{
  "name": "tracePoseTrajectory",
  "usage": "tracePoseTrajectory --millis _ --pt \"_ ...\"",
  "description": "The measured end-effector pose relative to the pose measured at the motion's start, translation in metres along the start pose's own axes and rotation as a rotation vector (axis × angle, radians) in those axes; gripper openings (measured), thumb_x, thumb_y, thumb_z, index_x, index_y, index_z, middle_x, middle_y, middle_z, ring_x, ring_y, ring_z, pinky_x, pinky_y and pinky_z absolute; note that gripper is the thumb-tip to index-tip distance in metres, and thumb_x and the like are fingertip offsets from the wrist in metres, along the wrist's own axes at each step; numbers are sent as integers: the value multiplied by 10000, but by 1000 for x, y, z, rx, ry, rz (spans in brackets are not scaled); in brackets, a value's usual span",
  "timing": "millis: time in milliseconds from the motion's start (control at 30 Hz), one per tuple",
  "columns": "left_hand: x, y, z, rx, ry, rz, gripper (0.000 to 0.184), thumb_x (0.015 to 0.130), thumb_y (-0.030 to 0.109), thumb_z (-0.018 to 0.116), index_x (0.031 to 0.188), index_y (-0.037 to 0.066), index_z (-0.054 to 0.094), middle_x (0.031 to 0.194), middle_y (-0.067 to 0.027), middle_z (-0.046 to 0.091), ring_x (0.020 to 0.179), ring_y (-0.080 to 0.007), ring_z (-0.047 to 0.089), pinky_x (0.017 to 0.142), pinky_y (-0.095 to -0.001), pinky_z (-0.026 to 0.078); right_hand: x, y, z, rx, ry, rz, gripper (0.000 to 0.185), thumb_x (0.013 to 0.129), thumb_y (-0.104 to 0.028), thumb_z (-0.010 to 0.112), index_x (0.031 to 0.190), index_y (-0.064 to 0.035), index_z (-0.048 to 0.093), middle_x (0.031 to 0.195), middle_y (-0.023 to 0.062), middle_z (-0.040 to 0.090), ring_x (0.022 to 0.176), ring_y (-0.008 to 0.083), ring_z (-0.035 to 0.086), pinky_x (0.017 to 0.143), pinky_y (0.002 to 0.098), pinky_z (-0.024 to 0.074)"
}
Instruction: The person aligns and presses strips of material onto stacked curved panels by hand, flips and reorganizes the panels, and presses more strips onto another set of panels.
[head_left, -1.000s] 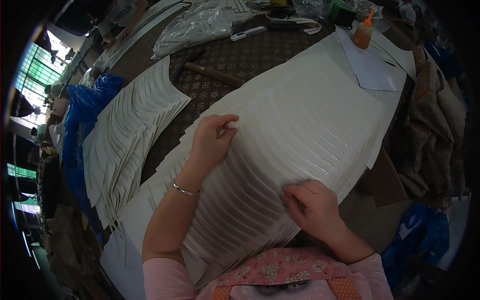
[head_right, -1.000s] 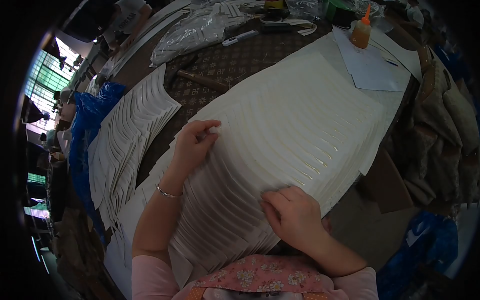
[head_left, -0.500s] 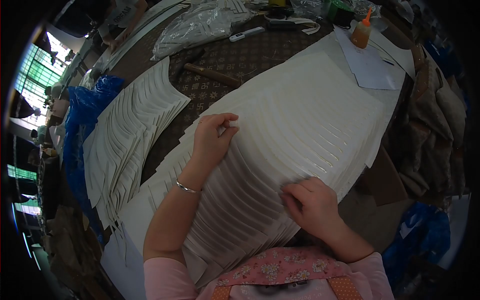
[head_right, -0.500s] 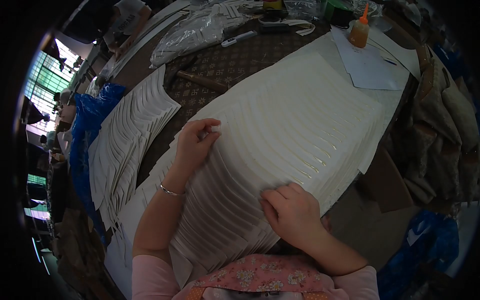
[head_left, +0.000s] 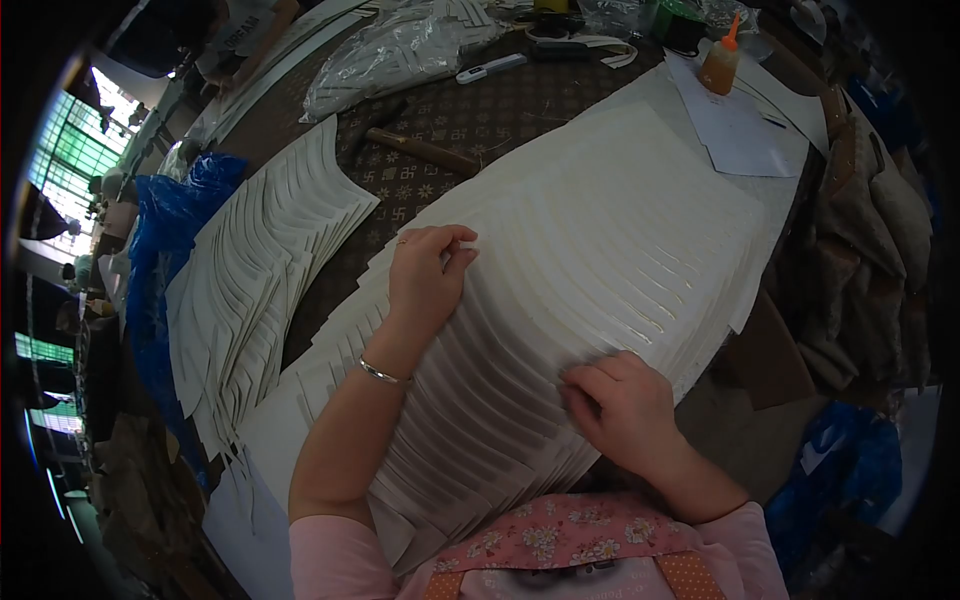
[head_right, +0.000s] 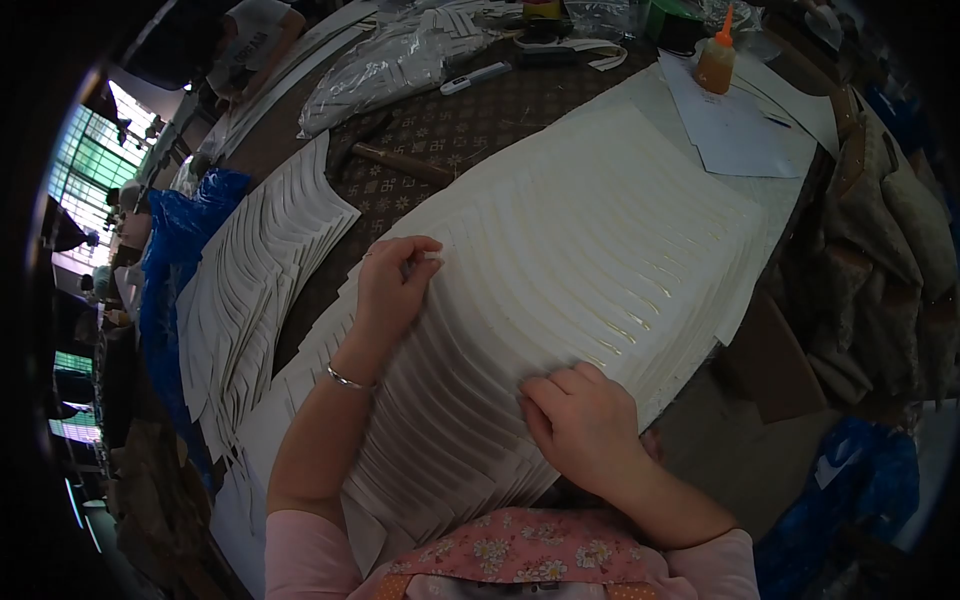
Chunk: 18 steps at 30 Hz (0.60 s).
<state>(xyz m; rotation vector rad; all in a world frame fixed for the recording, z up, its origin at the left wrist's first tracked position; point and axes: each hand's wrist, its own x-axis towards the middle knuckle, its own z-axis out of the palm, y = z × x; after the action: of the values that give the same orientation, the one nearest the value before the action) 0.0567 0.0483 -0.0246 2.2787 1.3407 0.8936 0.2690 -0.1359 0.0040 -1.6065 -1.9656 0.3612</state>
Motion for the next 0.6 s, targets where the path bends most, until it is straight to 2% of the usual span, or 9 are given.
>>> tracePoseTrajectory --millis 67,100,167,300,367,400,467,600 --pt "-2 2 2 -23 22 -46 220 787 74 748 1003 85 708 942 -90 653 863 -258 584 826 -377 472 0 0 0 2 4 -2 100 781 -156 740 866 -132 693 771 36 623 756 250 615 611 380 513" --pt "-3 4 2 -23 20 -46 220 787 74 748 1003 85 708 942 -90 653 863 -258 584 826 -377 472 0 0 -1 0 -1 -3 98 781 -158 740 863 -134 693 764 35 617 754 248 612 608 378 512" --pt "-4 9 0 -24 24 -99 259 797 83 744 1043 78 663 1050 -113 628 931 -284 590 868 -392 467 1 0 -1 -3 -5 -1 96 780 -160 740 861 -136 693 758 34 611 751 246 609 605 376 510" --pt "-16 8 -1 72 -49 14 327 795 95 750 1089 63 611 1091 -125 619 1027 -313 581 908 -418 452 1 1 -1 -5 7 -11 85 782 -167 738 849 -142 693 745 24 594 744 236 598 595 368 505" --pt "-24 19 -5 115 -54 124 441 801 178 771 1177 43 584 1210 -151 597 1171 -356 539 975 -458 429 2 1 -2 -12 2 -15 80 782 -168 737 845 -144 693 744 20 591 741 232 594 592 365 504" --pt "-29 25 -7 113 -56 124 441 801 178 771 1177 43 584 1210 -151 597 1171 -356 539 975 -458 429 2 1 -1 -7 6 -20 79 782 -168 736 844 -144 694 744 17 588 737 230 591 590 363 502" --pt "-37 33 -9 246 -107 120 618 818 312 773 1295 3 531 1352 -182 539 1321 -388 452 1058 -484 382 3 2 -2 -3 8 -25 77 781 -167 735 843 -145 694 744 13 586 734 227 589 588 361 501" --pt "-43 36 -12 334 -203 87 749 831 422 748 1371 -27 487 1448 -194 472 1412 -403 356 1110 -494 337 3 2 -3 5 0 -28 83 777 -162 737 848 -147 698 745 10 586 729 223 584 585 355 497"
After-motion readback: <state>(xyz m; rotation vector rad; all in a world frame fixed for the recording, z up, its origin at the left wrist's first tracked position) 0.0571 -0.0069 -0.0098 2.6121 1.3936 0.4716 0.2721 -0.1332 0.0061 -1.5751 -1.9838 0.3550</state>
